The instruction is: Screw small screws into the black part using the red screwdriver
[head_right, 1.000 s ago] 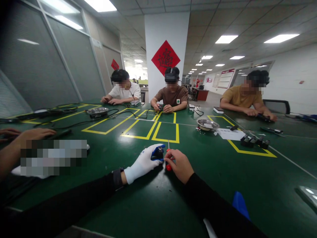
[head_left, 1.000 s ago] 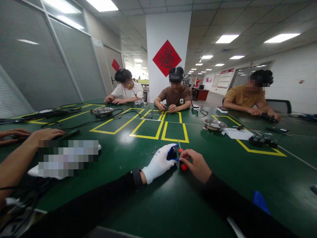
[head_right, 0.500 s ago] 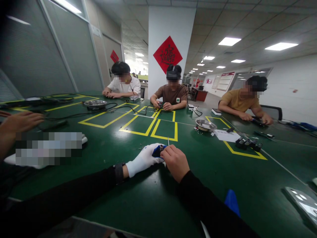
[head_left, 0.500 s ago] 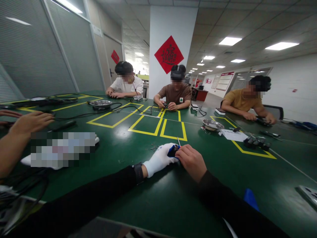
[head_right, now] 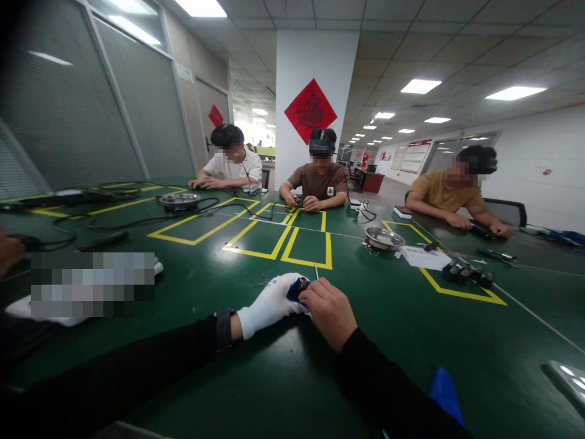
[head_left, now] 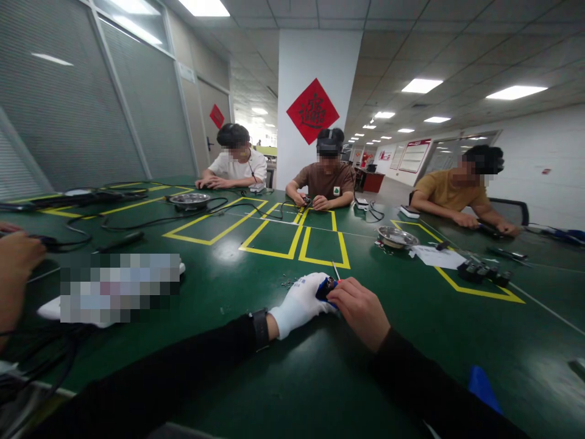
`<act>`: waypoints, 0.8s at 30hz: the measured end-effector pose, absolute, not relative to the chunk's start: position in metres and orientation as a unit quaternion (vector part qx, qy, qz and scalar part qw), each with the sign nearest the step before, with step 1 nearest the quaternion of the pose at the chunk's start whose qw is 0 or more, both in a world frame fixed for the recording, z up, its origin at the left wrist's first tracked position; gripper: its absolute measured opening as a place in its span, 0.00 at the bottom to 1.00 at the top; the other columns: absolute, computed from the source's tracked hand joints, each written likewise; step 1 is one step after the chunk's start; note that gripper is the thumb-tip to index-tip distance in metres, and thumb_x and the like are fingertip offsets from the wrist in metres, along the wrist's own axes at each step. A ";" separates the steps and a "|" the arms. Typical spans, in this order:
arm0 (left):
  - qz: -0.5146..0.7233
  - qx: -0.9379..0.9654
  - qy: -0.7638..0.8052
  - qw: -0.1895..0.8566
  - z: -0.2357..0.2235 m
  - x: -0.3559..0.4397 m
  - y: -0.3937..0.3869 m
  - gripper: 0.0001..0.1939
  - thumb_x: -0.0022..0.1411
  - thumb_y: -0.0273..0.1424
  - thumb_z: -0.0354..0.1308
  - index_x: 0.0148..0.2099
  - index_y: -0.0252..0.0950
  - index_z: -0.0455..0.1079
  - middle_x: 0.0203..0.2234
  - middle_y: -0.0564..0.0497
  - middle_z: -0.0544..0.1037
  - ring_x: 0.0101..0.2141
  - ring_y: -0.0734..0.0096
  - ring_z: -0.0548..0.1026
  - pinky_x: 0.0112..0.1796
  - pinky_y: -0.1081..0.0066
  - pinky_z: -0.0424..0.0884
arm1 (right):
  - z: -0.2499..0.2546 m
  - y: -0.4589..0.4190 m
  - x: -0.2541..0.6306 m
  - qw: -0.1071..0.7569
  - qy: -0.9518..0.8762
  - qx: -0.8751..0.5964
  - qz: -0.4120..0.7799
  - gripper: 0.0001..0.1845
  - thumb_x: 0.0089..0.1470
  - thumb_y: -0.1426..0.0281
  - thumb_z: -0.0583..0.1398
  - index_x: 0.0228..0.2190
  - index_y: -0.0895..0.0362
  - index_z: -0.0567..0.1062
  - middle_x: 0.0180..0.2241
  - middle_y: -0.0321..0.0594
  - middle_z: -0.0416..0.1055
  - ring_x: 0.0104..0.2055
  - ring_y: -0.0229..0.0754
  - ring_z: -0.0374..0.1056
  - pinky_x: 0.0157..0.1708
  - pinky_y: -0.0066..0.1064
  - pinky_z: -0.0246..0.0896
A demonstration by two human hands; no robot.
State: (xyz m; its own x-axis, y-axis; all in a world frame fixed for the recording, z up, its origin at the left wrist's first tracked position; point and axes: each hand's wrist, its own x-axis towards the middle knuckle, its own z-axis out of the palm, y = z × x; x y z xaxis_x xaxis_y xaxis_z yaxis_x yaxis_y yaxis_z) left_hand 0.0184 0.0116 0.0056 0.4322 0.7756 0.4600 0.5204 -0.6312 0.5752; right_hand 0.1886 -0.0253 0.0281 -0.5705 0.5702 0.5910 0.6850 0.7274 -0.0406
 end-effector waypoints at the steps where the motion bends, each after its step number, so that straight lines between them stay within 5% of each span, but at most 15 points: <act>1: 0.364 0.826 0.391 0.178 0.006 0.018 0.012 0.19 0.47 0.40 0.66 0.40 0.37 0.70 0.35 0.50 0.75 0.37 0.62 0.72 0.41 0.66 0.68 | 0.027 -0.025 0.189 0.314 -0.876 -0.356 -0.081 0.09 0.59 0.74 0.54 0.33 0.57 0.75 0.33 0.42 0.72 0.37 0.43 0.65 0.37 0.34 0.62; 24: 0.340 0.826 0.411 0.181 0.005 0.017 0.015 0.24 0.43 0.46 0.67 0.38 0.37 0.70 0.33 0.52 0.74 0.35 0.63 0.72 0.39 0.67 0.67 | 0.013 -0.016 0.195 0.405 -0.847 -0.343 0.028 0.06 0.56 0.72 0.58 0.30 0.55 0.76 0.31 0.41 0.72 0.37 0.43 0.65 0.39 0.36 0.63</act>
State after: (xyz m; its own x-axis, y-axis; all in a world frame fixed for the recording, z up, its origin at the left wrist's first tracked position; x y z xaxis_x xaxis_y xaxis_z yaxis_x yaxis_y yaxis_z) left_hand 0.0170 0.0154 0.0054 0.4312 0.8018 0.4138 0.5551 -0.5973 0.5789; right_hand 0.1955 -0.0162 0.0126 -0.4367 0.6044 0.6663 0.5588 0.7627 -0.3256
